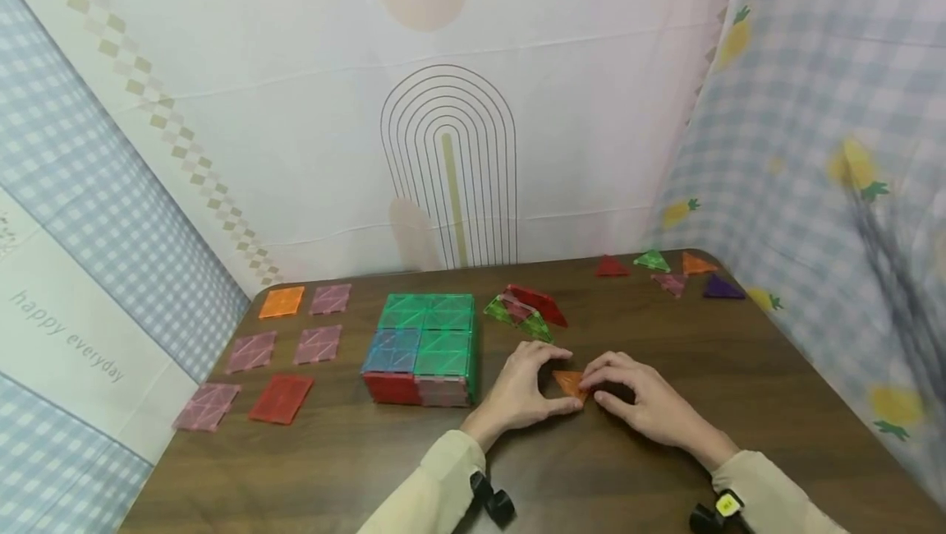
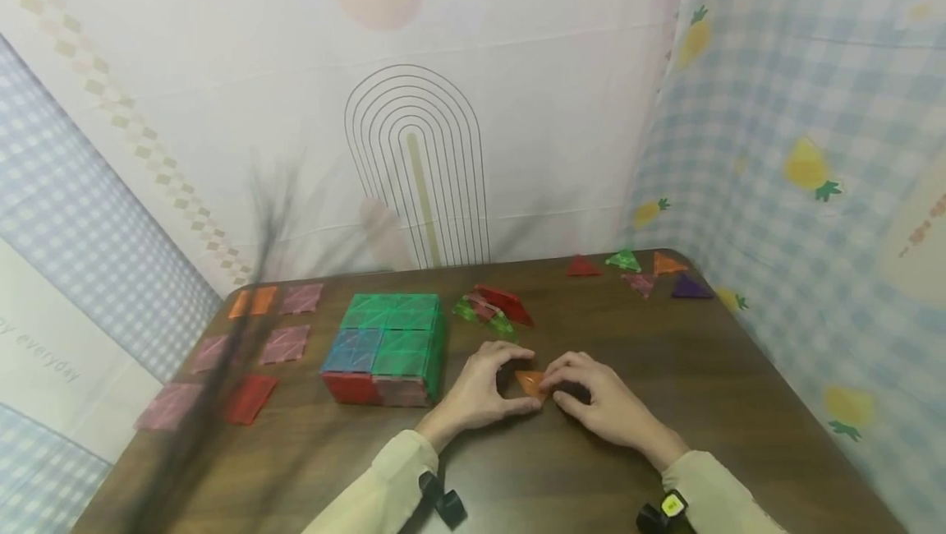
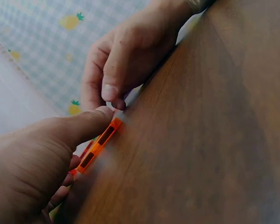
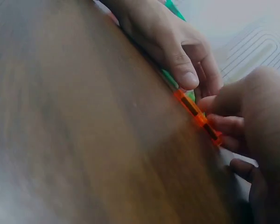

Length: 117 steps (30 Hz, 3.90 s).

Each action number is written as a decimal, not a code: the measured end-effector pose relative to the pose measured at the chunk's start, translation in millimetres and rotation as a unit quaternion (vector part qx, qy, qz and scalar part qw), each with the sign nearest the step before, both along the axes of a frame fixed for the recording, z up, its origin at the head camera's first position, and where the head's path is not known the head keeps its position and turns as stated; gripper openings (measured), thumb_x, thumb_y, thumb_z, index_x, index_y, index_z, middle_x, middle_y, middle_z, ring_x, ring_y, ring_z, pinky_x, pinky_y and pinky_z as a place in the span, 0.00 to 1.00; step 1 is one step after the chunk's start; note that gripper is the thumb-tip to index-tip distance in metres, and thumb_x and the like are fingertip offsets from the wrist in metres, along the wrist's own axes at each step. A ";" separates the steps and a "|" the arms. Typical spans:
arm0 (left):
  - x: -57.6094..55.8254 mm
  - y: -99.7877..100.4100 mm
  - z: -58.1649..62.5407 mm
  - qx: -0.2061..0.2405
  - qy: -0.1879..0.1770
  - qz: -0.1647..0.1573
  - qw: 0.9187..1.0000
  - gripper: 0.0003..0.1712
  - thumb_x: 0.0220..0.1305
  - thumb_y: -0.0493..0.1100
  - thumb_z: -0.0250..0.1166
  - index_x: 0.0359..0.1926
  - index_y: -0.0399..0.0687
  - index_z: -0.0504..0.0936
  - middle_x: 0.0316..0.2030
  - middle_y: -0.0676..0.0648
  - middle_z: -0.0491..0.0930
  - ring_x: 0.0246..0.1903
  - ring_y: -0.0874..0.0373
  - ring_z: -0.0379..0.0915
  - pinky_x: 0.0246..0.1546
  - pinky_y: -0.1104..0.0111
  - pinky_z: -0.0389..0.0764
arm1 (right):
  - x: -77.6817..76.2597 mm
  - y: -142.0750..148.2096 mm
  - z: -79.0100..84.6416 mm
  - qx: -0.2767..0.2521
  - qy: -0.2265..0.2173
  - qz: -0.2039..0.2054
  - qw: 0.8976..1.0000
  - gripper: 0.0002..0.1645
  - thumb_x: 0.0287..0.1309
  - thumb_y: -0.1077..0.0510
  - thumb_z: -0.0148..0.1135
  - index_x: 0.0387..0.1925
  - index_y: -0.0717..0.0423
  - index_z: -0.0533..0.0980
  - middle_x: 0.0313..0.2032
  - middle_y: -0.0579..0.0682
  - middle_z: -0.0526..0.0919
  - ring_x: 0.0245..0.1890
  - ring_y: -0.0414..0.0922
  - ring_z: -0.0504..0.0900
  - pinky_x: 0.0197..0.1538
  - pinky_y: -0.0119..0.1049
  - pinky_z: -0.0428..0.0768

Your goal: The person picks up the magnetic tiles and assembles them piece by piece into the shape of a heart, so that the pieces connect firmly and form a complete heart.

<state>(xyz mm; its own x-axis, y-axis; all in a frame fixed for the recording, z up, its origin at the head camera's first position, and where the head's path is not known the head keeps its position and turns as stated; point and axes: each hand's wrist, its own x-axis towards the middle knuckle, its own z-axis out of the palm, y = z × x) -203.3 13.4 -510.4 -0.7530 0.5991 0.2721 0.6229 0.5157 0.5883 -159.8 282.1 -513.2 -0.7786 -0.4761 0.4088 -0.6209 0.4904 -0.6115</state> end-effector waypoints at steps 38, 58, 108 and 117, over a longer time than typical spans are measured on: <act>-3.2 -2.7 -3.4 0.037 -0.021 -0.017 0.999 0.16 0.70 0.47 0.80 0.55 0.54 0.88 0.42 0.57 0.87 0.40 0.69 0.77 0.46 0.76 0.77 | -129.4 40.0 -12.9 0.081 -0.023 -0.250 0.965 0.25 0.82 0.55 0.64 0.68 0.69 0.77 0.65 0.74 0.67 0.59 0.69 0.59 0.59 0.68 0.63; -2.3 -2.6 -4.1 0.051 -0.030 -0.012 0.998 0.13 0.72 0.45 0.79 0.53 0.54 0.88 0.42 0.56 0.88 0.41 0.68 0.78 0.47 0.74 0.79 | -28.5 42.7 -6.9 0.029 0.022 -0.194 0.980 0.39 0.63 0.67 0.81 0.74 0.54 0.78 0.61 0.56 0.77 0.52 0.46 0.78 0.49 0.33 0.76; -3.2 -2.4 -6.8 0.065 -0.022 -0.013 0.998 0.08 0.72 0.47 0.78 0.48 0.54 0.90 0.40 0.54 0.87 0.38 0.67 0.74 0.41 0.75 0.77 | -65.9 98.4 -5.8 -0.161 0.000 -0.308 0.938 0.21 0.82 0.58 0.65 0.69 0.62 0.79 0.58 0.59 0.86 0.47 0.35 0.82 0.46 0.22 0.77; -4.6 -2.4 -6.4 0.066 -0.022 -0.014 0.997 0.07 0.72 0.47 0.78 0.47 0.55 0.90 0.39 0.55 0.86 0.37 0.67 0.74 0.41 0.75 0.76 | -86.7 128.2 -8.2 0.066 -0.007 -0.262 0.963 0.36 0.84 0.56 0.62 0.81 0.70 0.65 0.76 0.78 0.67 0.71 0.80 0.65 0.66 0.79 0.64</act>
<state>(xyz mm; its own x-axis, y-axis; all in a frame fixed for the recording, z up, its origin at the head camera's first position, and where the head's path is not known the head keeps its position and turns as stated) -207.9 10.9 -516.9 -0.7494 0.5816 0.3165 0.6078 0.4147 0.6772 -246.5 410.3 -521.5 -0.9310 -0.0635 0.3593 -0.2594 0.8076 -0.5295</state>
